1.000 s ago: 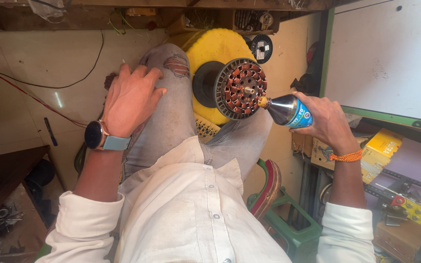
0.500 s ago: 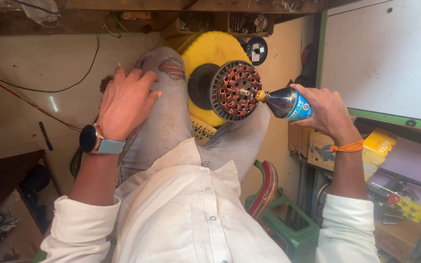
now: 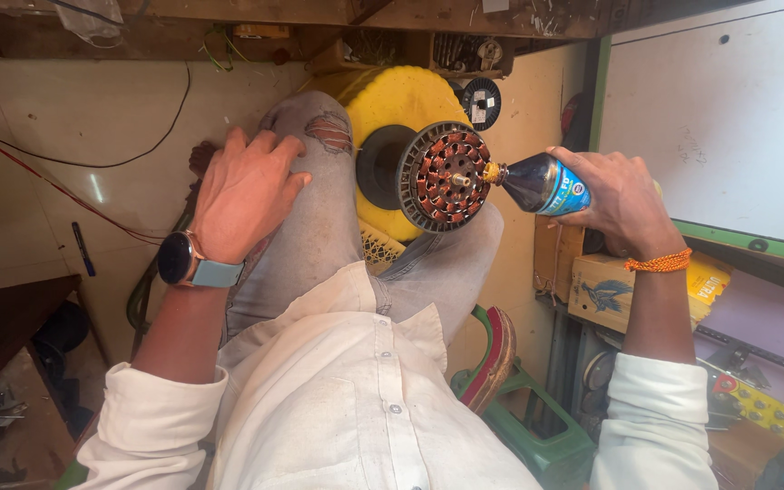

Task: The person sits on a chair with an electric motor armature resting on their lap and repeatedly pours liquid from a large plastic bottle onto the motor's shaft and winding area. They occasionally reposition the bottle and the motor, and at the end place the bottle on the workbench.

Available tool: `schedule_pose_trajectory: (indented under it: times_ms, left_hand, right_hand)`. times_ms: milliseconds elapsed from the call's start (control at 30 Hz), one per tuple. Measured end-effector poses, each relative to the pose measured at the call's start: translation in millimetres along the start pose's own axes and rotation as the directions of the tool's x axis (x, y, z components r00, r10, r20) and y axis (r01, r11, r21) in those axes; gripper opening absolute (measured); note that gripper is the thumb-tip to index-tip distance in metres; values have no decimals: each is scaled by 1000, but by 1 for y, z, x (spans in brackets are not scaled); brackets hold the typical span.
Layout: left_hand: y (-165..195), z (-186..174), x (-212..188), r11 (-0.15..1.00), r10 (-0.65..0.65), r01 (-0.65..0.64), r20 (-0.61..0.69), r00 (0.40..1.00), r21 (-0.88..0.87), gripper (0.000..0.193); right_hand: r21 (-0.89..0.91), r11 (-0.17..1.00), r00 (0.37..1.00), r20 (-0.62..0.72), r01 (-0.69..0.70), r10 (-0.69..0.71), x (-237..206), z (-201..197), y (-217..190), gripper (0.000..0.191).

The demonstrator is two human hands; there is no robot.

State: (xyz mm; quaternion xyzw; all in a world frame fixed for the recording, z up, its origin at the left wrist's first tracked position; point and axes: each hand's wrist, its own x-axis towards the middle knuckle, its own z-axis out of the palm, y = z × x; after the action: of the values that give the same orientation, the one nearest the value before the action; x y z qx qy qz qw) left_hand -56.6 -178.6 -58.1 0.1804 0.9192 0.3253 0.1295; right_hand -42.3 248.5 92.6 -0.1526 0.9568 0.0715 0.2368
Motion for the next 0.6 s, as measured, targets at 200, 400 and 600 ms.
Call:
schedule_pose_trajectory:
  times_ms: [200,400,600]
  left_hand:
    - [0,1,-1,1000,3,-3,-4,1000,-7,30]
    - [-3,3,0,1000,6,-6,-12,1000,-13,30]
    - [-4,4,2,1000,-12,12,3,1000,-21,31]
  right_hand:
    - [-67,997,997,69,-36,40,12,3,9,95]
    - [-68,998,999,49,-11,14,23,4,14,96]
    - [-51,999,998,58,10,-7,33,-3,8,94]
